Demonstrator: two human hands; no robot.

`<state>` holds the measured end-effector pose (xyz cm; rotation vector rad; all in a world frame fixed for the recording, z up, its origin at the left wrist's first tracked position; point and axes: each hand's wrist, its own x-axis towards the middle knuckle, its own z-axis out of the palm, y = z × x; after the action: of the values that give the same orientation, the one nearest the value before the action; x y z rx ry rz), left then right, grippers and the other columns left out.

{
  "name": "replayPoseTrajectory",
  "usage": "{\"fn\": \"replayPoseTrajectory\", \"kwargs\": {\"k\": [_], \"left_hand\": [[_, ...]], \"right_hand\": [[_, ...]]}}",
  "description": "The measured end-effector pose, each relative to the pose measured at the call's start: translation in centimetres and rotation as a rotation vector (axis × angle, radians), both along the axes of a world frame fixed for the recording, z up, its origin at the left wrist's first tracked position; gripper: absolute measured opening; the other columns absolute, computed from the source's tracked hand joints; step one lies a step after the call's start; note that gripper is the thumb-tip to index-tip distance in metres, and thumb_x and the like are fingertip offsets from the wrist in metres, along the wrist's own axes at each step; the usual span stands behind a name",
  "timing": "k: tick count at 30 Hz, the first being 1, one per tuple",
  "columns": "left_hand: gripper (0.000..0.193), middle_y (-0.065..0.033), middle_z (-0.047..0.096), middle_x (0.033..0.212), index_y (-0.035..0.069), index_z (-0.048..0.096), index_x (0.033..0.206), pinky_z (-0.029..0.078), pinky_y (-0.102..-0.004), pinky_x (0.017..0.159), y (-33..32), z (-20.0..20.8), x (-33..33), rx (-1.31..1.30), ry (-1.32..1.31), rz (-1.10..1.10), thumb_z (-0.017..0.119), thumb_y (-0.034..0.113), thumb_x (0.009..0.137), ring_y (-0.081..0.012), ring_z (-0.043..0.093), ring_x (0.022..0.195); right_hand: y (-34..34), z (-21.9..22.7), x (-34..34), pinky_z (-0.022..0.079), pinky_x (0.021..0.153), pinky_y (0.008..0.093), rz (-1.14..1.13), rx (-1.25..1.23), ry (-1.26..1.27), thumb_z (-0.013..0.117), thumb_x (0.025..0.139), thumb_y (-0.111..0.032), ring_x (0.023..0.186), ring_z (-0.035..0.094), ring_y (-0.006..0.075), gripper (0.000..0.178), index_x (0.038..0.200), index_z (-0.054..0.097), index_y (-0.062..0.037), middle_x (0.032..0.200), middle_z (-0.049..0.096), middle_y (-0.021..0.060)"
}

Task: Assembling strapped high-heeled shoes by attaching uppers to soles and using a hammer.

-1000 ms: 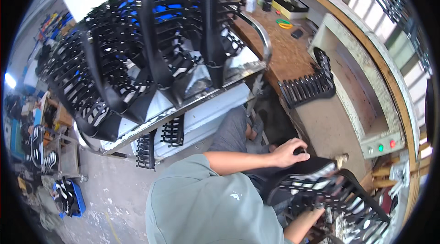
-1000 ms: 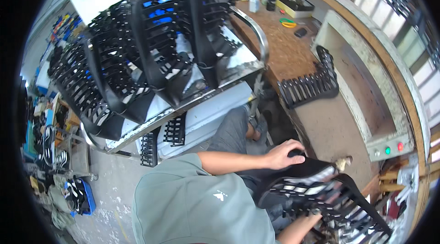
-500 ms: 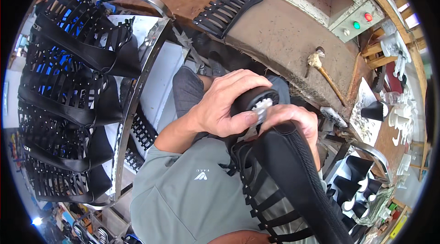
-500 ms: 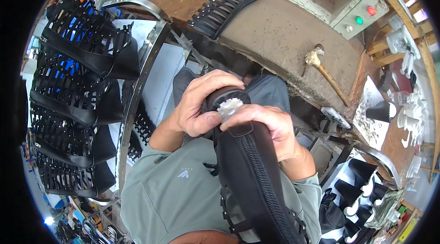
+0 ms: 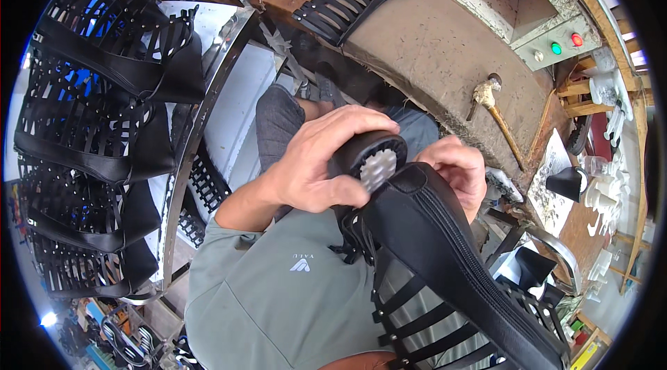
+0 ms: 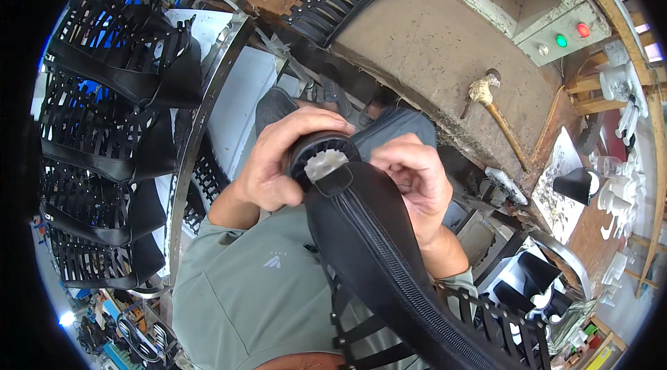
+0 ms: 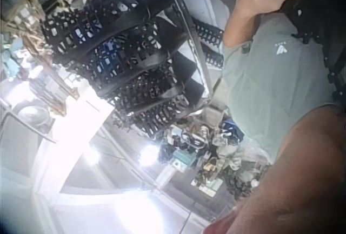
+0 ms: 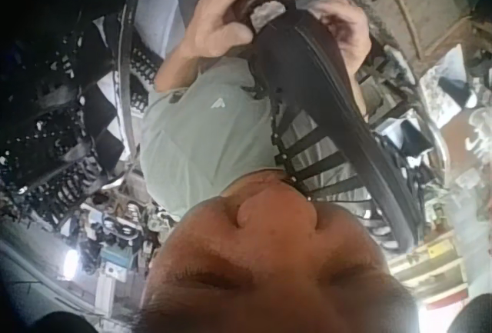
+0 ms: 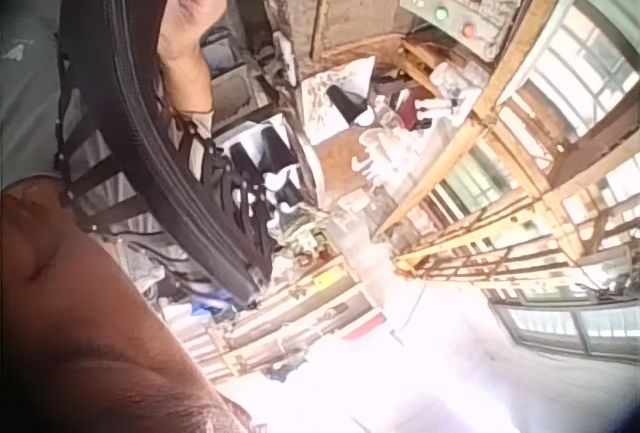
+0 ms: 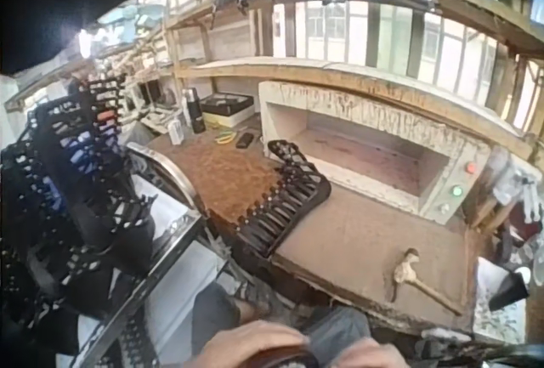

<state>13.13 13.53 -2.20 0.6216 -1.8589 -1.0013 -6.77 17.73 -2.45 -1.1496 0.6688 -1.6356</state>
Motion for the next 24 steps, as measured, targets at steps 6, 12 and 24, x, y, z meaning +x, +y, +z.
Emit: {"fn": "replayPoseTrajectory", "kwargs": {"k": [6,12,24], "left_hand": [[0.094,-0.0214,0.059,0.118,-0.006,0.055,0.124,0.045,-0.0434,0.090,-0.8,-0.1,0.9,-0.110,-0.051,-0.177,0.064,0.068,0.066,-0.0363,0.058,0.108],[0.091,-0.0185,0.060,0.112,-0.004,0.057,0.122,0.046,-0.0425,0.083,-0.3,-0.1,0.5,-0.145,-0.060,-0.125,0.064,0.067,0.065,-0.0331,0.059,0.097],[0.083,-0.0180,0.060,0.109,-0.003,0.057,0.122,0.047,-0.0412,0.078,0.6,0.9,-0.6,-0.253,-0.088,-0.067,0.066,0.063,0.072,-0.0335,0.060,0.092]], "right_hand": [[-1.1,0.4,-1.3,0.038,0.055,0.0218,0.105,-0.176,0.303,0.077,0.074,-0.001,0.067,0.052,0.0112,0.024,0.095,0.065,0.0032,0.082,0.059,0.0090],[-1.5,1.4,-2.0,0.038,0.053,0.0224,0.140,-0.163,0.407,0.078,0.073,-0.003,0.064,0.053,0.0124,0.022,0.090,0.066,0.0028,0.077,0.060,0.0087],[-0.3,0.0,-2.6,0.036,0.050,0.0230,0.008,-0.169,0.381,0.077,0.076,-0.009,0.059,0.051,0.0117,0.022,0.091,0.066,0.0014,0.072,0.058,0.0076]]}}
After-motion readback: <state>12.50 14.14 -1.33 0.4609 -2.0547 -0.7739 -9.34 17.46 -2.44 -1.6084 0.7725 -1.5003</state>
